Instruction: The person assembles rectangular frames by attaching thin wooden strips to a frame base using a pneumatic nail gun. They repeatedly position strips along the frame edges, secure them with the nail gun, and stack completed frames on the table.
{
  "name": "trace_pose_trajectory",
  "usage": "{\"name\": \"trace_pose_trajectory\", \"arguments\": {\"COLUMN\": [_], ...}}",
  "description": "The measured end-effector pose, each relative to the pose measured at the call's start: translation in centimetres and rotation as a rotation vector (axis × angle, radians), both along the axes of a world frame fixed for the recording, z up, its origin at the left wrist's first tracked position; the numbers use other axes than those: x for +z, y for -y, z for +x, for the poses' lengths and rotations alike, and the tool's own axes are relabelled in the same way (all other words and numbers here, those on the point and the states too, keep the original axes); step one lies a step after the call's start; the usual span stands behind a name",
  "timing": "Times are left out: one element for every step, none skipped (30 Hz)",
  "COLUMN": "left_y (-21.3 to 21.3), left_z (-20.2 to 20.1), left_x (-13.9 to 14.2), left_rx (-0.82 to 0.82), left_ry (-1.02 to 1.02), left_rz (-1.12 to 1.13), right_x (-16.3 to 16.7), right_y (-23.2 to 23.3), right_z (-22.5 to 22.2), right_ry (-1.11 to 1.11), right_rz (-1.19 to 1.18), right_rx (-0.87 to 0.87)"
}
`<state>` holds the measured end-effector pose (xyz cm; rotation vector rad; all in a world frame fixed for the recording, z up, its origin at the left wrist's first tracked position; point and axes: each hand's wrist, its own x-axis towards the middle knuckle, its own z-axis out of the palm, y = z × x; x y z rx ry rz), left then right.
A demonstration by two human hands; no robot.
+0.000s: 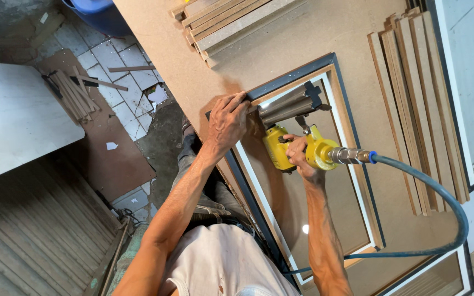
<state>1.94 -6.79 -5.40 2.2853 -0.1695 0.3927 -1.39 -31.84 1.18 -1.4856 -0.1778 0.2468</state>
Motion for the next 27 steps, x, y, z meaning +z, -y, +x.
{"name": "trace_pose_trajectory", "arguments": {"left_y": [-0.1,-0.1,-0.2,-0.1,0.0,0.2,0.3,0.6,0.6,0.7,0.5,0.3,0.1,-0.1,-0.4,-0.9,-1.5,-2.2,-3.2,-4.2,-5.7,-7.0,-8.4,-10.0,-11.6,-12.8,-13.7], "left_z": [-0.1,-0.2,-0.2,-0.2,0.1,0.6,1.3,2.2,3.3,4.6,5.6,7.1,8.0,9.0,9.6,9.9,10.2,10.2,10.4,10.5,10.7,11.0,11.5,11.9,12.1,12.2,12.1], "left_x": [0.0,0.0,0.1,0.3,0.5,0.9,1.3,1.8,2.3,2.7,2.9,3.0,2.7,2.4,1.9,1.4,1.0,0.6,0.7,0.9,1.6,2.5,3.7,5.1,6.7,8.1,9.4], "left_rx": [-0.007,-0.013,-0.028,-0.058,-0.071,-0.101,-0.108,-0.119,-0.151,-0.180,-0.209,-0.373,-0.405,-0.420,-0.523,-0.603,-0.625,-0.640,-0.640,-0.638,-0.609,-0.574,-0.563,-0.543,-0.550,-0.553,-0.536], "left_ry": [0.006,-0.001,-0.003,-0.001,-0.012,-0.019,-0.088,-0.150,-0.282,-0.409,-0.385,-0.249,-0.577,-0.907,-0.986,-1.074,-1.081,-1.090,-1.078,-1.062,-0.971,-0.881,-0.884,-0.889,-0.855,-0.815,-0.796], "left_rz": [-0.002,-0.003,-0.002,-0.003,0.025,0.049,0.119,0.194,0.240,0.300,0.262,0.169,0.153,0.163,-0.056,-0.281,-0.257,-0.232,-0.235,-0.243,-0.178,-0.115,-0.172,-0.229,-0.229,-0.231,-0.198], "right_x": [-0.1,-0.4,-0.7,-1.1,-1.4,-1.5,-1.7,-1.8,-2.0,-2.3,-2.5,-2.5,-2.4,-2.3,-2.1,-2.0,-1.9,-2.1,-2.0,-1.8,-1.7,-1.8,-1.9,-2.1,-2.4,-3.0,-3.7], "right_y": [0.4,0.8,1.3,1.9,2.8,4.0,5.3,6.7,7.9,9.1,10.2,11.1,11.9,12.4,12.7,13.0,13.4,13.3,13.3,13.6,13.7,13.9,14.3,14.7,15.4,16.2,16.8], "right_z": [-0.6,-1.3,-2.1,-3.4,-5.2,-7.5,-10.1,-13.0,-16.1,-19.3,-22.4,-25.8,-29.3,-32.5,-35.5,-38.1,-40.2,-42.0,-43.5,-44.9,-45.8,-46.4,-46.6,-46.6,-46.3,-45.4,-44.5], "right_ry": [0.012,0.029,0.054,0.050,0.052,0.057,0.047,0.040,0.037,0.086,0.130,0.165,0.126,0.089,0.132,0.171,0.240,0.306,0.341,0.381,0.419,0.479,0.540,0.594,0.609,0.625,0.632], "right_rz": [0.015,0.032,0.049,0.068,0.083,0.093,0.109,0.127,0.149,0.105,0.061,0.018,0.073,0.140,0.207,0.276,0.306,0.336,0.381,0.424,0.467,0.532,0.597,0.664,0.749,0.839,0.936], "right_rx": [0.010,0.017,0.016,-0.019,-0.072,-0.143,-0.231,-0.326,-0.422,-0.530,-0.638,-0.744,-0.923,-1.096,-1.237,-1.360,-1.442,-1.520,-1.621,-1.716,-1.806,-1.856,-1.898,-1.934,-2.004,-2.068,-2.128]}}
